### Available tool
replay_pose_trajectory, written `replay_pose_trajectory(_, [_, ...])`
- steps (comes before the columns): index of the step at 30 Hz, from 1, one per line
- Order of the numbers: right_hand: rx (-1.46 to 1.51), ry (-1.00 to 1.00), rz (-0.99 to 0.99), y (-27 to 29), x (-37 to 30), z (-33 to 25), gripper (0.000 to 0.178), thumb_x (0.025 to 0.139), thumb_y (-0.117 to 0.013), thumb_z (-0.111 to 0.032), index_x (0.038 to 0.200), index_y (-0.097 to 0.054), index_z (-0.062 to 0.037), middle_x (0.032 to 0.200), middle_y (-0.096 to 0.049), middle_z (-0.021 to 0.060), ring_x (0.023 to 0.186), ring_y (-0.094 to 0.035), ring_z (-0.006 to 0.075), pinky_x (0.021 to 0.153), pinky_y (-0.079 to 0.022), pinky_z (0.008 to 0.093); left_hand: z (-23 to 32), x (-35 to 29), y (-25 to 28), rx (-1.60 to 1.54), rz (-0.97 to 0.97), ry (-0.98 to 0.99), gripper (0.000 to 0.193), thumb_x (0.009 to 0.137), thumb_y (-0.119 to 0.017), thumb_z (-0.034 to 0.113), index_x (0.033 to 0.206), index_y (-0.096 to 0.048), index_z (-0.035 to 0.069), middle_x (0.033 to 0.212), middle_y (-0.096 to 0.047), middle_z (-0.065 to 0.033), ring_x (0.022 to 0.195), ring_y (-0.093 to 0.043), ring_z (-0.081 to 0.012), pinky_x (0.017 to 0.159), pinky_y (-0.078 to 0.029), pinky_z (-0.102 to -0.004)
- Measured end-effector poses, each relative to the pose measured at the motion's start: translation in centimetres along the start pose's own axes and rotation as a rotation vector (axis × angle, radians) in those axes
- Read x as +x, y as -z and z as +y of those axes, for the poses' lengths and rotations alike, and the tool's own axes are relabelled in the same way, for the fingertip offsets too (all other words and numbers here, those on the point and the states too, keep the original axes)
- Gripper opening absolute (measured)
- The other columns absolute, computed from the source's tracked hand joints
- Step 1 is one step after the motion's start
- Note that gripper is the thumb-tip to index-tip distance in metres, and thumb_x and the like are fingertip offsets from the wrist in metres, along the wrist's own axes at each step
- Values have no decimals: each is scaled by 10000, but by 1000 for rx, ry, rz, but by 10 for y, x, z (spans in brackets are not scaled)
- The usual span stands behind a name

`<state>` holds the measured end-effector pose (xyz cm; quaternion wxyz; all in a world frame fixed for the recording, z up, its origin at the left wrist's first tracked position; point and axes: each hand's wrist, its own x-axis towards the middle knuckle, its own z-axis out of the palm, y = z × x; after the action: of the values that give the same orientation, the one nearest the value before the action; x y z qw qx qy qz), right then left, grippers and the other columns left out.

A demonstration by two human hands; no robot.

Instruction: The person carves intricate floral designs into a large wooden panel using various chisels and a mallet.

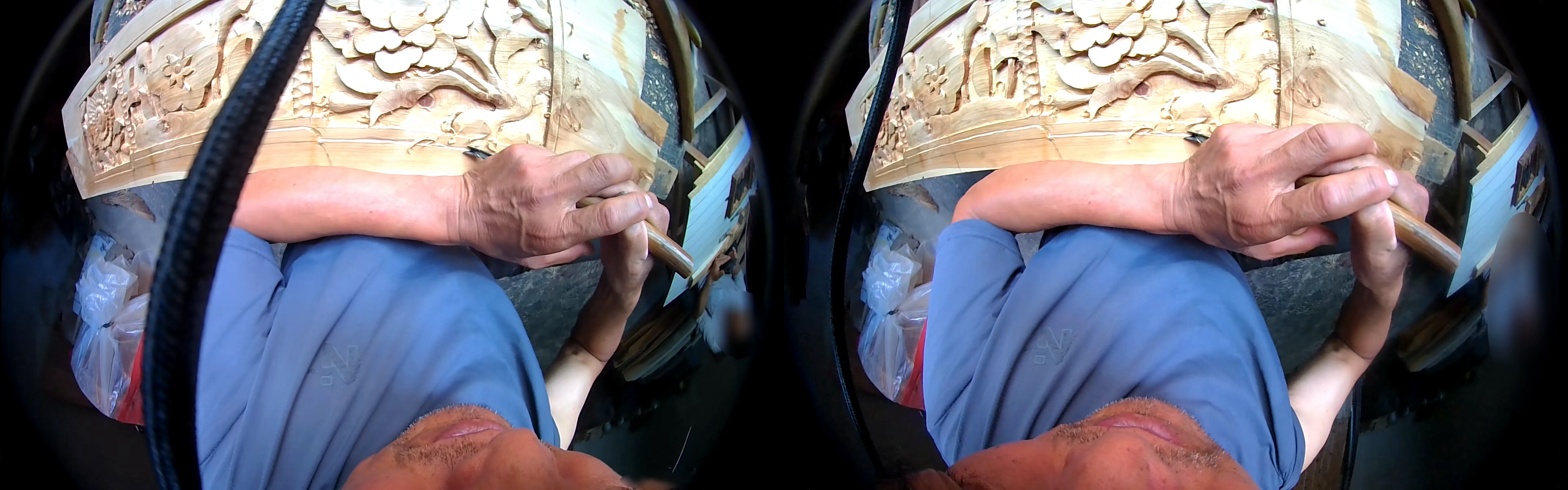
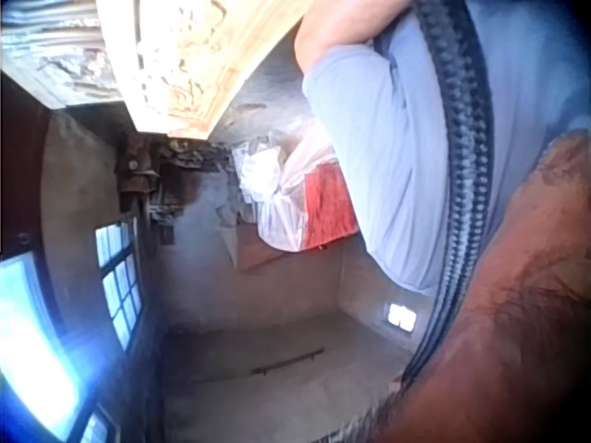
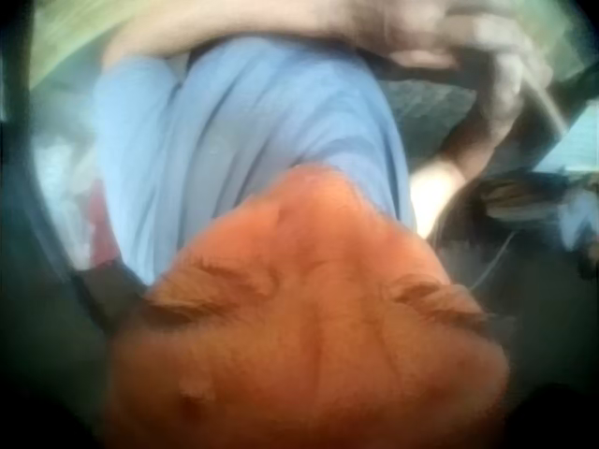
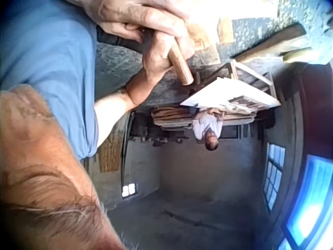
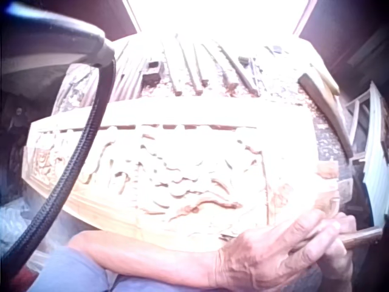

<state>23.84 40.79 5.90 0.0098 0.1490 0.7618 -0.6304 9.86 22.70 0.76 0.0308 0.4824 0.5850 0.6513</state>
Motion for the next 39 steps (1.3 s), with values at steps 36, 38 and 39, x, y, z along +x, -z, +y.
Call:
replay_pose_trajectory(36, [382,-40,240,-25,-68,11,482,1045,-676,-299,1283,-635,117,938,-756,261,667,-744,245,662,-649,365,15,-56,54,342,-296,-202,425,845,-724,119,1257,-748,16,980,-732,-43,656,-613,-122,543,-461,-286])
replay_pose_trajectory(38, [292,28,280,-32,-64,4,482,1009,-727,-334,1194,-715,110,945,-767,248,680,-752,251,635,-632,335,21,-54,62,316,-322,-189,405,851,-732,100,1246,-767,17,983,-756,-53,645,-621,-111,536,-468,-272])
replay_pose_trajectory(39, [232,62,267,-33,-58,-4,476,997,-742,-349,1152,-749,101,942,-772,242,684,-753,252,635,-626,322,26,-53,68,308,-365,-165,399,853,-735,94,1243,-772,18,988,-762,-58,645,-624,-107,537,-473,-267])
